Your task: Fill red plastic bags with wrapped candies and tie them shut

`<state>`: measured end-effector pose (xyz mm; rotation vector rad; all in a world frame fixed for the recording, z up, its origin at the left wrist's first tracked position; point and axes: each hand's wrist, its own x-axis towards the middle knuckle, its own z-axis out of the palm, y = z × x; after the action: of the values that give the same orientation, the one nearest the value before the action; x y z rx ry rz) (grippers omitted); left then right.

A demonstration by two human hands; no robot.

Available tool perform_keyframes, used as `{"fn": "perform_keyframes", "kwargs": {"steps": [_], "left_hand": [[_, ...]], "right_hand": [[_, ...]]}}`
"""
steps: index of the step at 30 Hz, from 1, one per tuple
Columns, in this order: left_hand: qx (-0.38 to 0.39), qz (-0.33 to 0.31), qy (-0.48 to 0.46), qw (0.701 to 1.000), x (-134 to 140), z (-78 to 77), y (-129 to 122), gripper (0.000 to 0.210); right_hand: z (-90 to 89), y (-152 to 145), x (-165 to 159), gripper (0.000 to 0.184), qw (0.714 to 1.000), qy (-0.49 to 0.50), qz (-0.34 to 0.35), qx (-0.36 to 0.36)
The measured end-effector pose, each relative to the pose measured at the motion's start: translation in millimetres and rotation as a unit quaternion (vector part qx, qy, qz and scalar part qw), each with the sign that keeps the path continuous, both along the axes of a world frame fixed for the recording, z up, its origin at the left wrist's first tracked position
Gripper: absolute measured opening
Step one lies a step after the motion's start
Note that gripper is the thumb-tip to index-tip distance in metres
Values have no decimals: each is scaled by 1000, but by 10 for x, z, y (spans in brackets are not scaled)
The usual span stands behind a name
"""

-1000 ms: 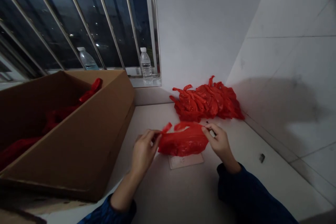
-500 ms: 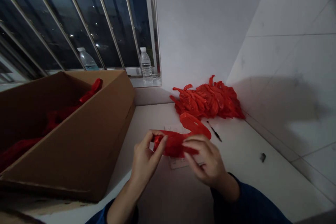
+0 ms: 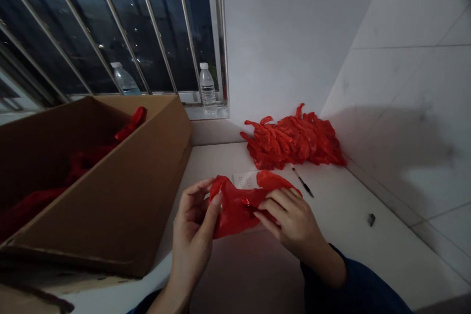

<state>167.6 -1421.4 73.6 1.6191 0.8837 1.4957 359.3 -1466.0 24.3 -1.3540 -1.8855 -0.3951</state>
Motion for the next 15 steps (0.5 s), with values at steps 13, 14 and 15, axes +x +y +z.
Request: {"fn": "perform_keyframes", "kwargs": {"steps": [13,14,15], "left_hand": [[58,-54,174,982,-130,-166,-205,68],[57,-61,179,980,-133,-172,-215,69],[53,-69,183,979,-131,-177,-229,70]], "right_hand": [[-313,-164,301,113,979,9,-126,-160],[-281,-167,304,108,980,15,-112,-164],[-257,-146,298,98,981,21,-96,-168]]}}
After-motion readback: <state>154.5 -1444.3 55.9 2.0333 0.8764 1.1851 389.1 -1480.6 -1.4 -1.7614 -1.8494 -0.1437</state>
